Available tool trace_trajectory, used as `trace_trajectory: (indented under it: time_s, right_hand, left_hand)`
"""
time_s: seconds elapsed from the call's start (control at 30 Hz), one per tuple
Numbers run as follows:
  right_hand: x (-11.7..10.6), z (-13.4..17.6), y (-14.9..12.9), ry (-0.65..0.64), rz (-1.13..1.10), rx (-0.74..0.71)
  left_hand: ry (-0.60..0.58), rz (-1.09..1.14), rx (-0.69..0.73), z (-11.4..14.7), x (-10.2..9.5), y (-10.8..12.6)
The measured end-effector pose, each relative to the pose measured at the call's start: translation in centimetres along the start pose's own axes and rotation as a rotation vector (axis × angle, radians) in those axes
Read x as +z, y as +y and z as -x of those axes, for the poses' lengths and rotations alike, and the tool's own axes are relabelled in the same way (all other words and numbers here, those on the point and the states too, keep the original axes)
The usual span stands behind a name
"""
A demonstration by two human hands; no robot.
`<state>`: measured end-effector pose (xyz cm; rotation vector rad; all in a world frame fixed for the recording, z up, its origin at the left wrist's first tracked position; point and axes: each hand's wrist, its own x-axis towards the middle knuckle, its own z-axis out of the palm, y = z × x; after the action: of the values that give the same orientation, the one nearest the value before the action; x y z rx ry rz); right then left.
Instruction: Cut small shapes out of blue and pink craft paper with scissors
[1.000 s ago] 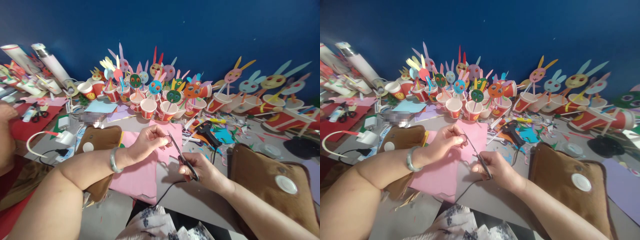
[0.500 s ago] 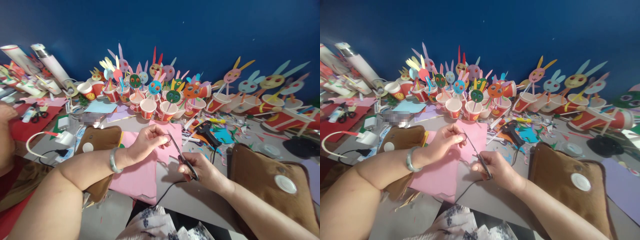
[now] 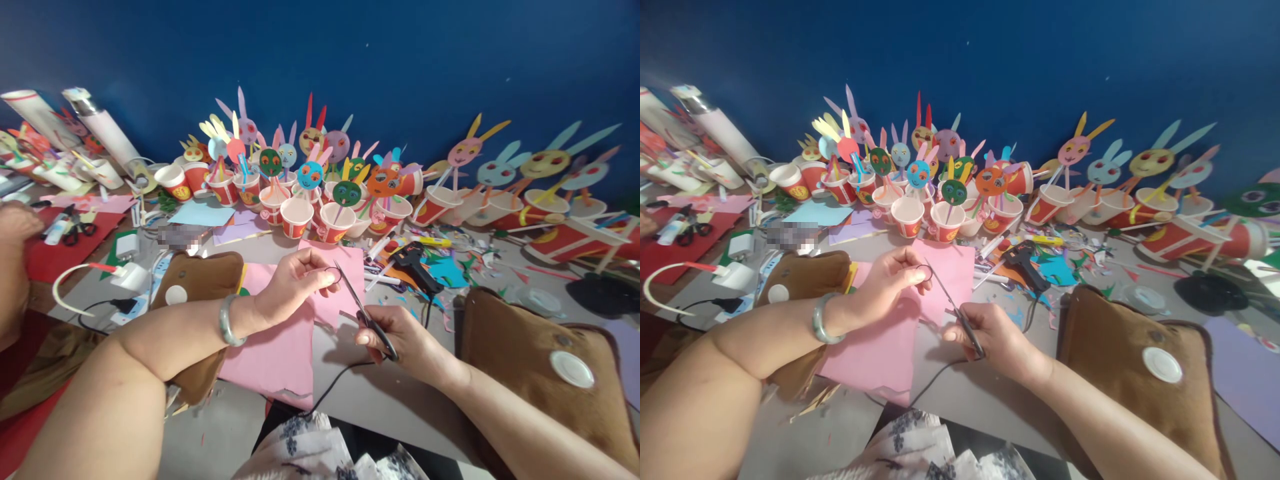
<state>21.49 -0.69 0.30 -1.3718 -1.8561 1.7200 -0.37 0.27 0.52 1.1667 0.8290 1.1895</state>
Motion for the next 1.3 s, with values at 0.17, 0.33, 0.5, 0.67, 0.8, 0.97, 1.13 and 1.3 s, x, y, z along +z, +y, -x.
trace_trajectory:
  time_s: [0.17, 0.33, 0.5, 0.67, 0.8, 0.97, 1.13, 1.3]
  right_hand:
    - [0.0, 0.0, 0.0, 0.005, 0.015, -0.007]
    - [-0.1, -0.1, 0.1, 0.023, 0.034, -0.031]
    - [-0.2, -0.3, -0.1, 0.188, 0.002, -0.128]
    - [0.0, -0.3, -0.2, 0.309, 0.019, -0.212]
    - [0.4, -0.3, -0.1, 0.254, -0.008, -0.154]
    - [0.7, -0.4, -0.3, 0.177, -0.055, -0.110]
    - [0.6, -0.3, -0.4, 0.228, -0.065, -0.132]
    - [0.6, -0.2, -0.4, 0.246, -0.061, -0.158]
  left_hand:
    - [0.015, -0.006, 0.001, -0.1, 0.0, -0.1]
    - [0.034, -0.013, -0.008, -0.2, 0.0, 0.1]
    - [-0.128, -0.040, -0.173, 0.0, 0.2, 0.0]
    - [-0.324, -0.181, -0.265, 0.5, 0.6, -1.2]
    - [-0.320, -0.338, -0.116, 0.6, 0.6, -1.8]
    - [-0.294, -0.302, -0.107, 0.7, 0.7, -2.0]
    - [-0.292, -0.101, -0.168, 0.6, 0.5, -2.4]
    - [-0.325, -0.164, -0.188, 0.6, 0.3, -2.8]
